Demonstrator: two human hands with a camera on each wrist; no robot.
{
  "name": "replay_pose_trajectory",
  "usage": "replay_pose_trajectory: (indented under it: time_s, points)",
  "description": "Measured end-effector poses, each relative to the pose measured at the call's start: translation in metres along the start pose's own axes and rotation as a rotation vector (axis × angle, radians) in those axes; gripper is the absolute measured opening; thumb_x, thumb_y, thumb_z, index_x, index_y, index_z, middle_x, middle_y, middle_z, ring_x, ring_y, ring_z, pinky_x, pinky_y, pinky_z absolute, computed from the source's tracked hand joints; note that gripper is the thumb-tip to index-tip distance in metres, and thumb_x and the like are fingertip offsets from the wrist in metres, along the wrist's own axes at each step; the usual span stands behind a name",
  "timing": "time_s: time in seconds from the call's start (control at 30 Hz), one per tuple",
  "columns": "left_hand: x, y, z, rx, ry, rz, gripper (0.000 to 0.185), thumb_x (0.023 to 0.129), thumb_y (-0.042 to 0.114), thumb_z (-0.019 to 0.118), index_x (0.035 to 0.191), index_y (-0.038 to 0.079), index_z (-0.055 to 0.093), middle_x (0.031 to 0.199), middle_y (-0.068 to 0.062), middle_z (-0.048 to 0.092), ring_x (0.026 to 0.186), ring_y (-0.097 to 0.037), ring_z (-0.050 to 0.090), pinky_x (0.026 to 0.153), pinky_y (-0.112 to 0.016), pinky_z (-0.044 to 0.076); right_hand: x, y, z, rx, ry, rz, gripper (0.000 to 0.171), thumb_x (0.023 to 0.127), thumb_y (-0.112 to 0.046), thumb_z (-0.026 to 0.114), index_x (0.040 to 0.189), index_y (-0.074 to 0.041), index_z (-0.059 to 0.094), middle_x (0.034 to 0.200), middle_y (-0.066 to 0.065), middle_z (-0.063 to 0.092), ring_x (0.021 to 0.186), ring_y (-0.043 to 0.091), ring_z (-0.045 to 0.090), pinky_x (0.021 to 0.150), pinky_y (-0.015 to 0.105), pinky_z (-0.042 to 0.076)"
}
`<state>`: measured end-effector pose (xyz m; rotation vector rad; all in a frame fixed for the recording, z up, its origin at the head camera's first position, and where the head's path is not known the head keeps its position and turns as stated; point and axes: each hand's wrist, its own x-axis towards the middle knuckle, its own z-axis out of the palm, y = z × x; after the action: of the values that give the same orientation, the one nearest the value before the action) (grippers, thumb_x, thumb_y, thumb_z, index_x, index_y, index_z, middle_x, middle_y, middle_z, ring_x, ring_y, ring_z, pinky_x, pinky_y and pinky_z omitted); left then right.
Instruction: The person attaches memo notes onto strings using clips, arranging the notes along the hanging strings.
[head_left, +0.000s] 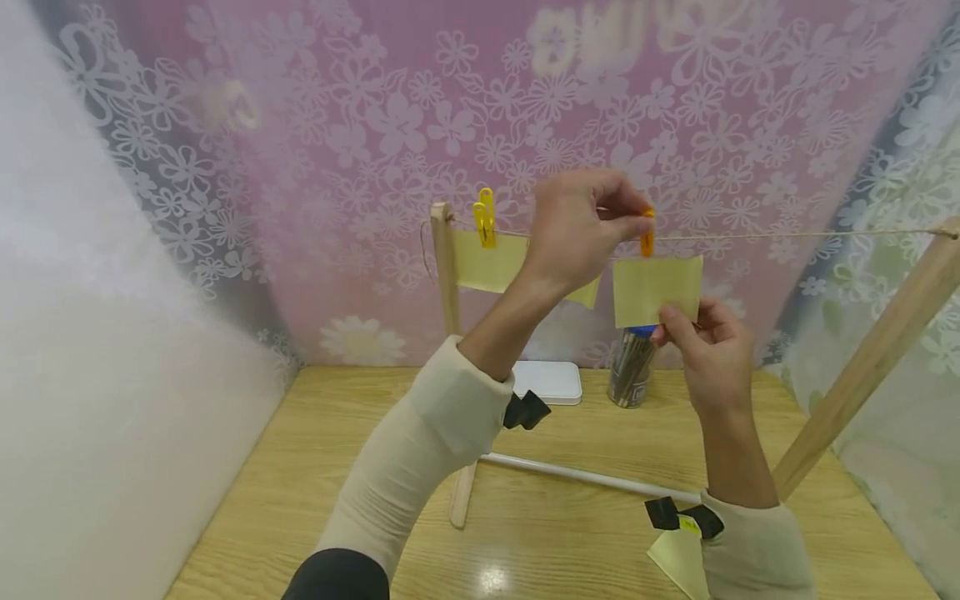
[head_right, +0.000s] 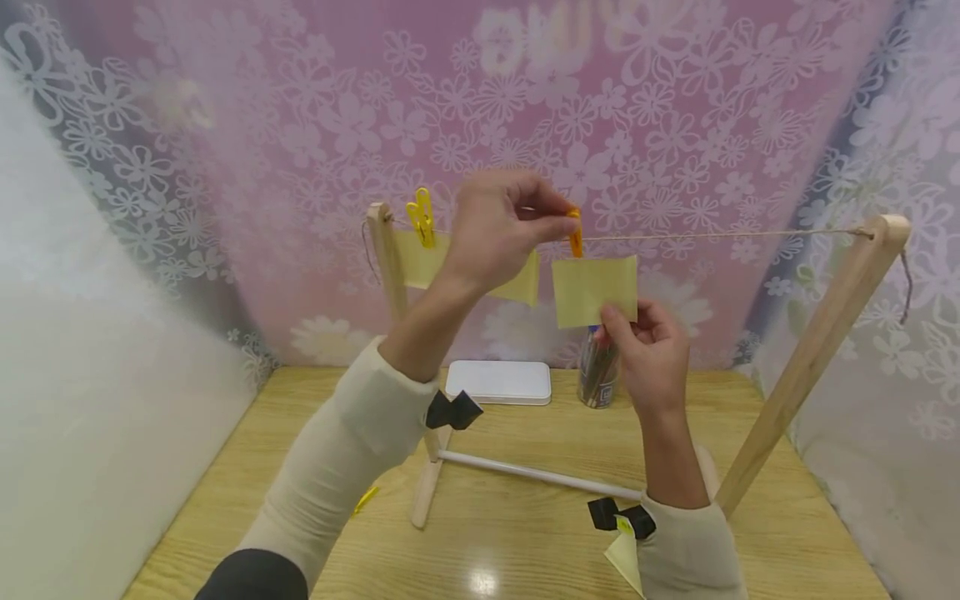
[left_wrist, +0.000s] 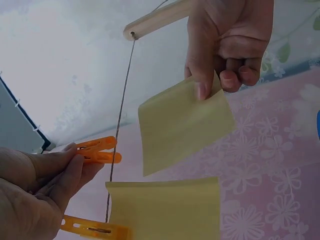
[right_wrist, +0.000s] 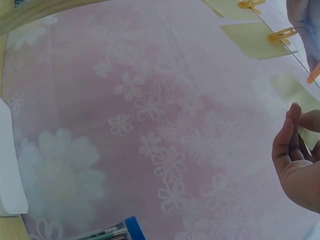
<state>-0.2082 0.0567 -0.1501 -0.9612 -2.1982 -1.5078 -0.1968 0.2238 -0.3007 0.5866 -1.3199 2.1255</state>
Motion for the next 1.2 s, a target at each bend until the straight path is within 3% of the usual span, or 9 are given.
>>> replay_pose_trajectory:
  time_s: [0.23,0.77,0.9,1.1,1.2]
  points:
    - [0.0,0.001,0.004,0.021,-0.035,-0.066,0.007,0.074,0.004,0.068,0.079,0.004,0.064,0.077,-0.001,0.062,0.07,-0.005,0.058,0.062,-0.011,0.045,0.005,-0.003,0.006,0.037,-0.006,0.003,0.016,0.079,0.014,0.053,0.094,0.018,0.052,0.075,0.015,0.057,0.057,0.02,0.054,0.058,0.025,0.049]
    - [0.0,0.0,0.008,0.061,-0.068,-0.092,0.017,0.074,0.007,0.07,0.09,0.003,0.066,0.082,0.0,0.063,0.072,-0.003,0.059,0.064,-0.01,0.044,0.005,-0.002,0.014,0.093,-0.033,0.008,0.018,0.08,0.015,0.051,0.098,0.017,0.051,0.077,0.016,0.055,0.059,0.02,0.055,0.058,0.023,0.049]
    - [-0.002,0.002,0.009,0.062,-0.068,-0.108,0.025,0.073,0.007,0.07,0.097,0.002,0.065,0.09,-0.002,0.064,0.078,-0.003,0.06,0.065,-0.009,0.044,0.005,-0.003,0.015,0.1,-0.037,0.007,0.017,0.08,0.016,0.051,0.097,0.017,0.051,0.076,0.016,0.055,0.059,0.02,0.055,0.058,0.023,0.048]
    - [-0.004,0.003,0.007,0.071,-0.076,-0.127,0.047,0.073,0.01,0.07,0.118,0.006,0.055,0.118,0.001,0.055,0.102,-0.003,0.053,0.076,-0.009,0.042,0.005,-0.004,0.015,0.08,-0.027,0.013,0.016,0.08,0.015,0.051,0.096,0.017,0.052,0.074,0.015,0.055,0.058,0.019,0.054,0.058,0.023,0.048]
    - [-0.005,0.004,0.004,0.064,-0.08,-0.108,0.05,0.074,0.011,0.07,0.121,0.008,0.053,0.121,0.002,0.053,0.106,-0.001,0.05,0.079,-0.009,0.04,0.005,-0.004,0.014,0.058,-0.028,0.015,0.017,0.08,0.014,0.052,0.097,0.016,0.052,0.074,0.015,0.054,0.058,0.019,0.054,0.058,0.023,0.048]
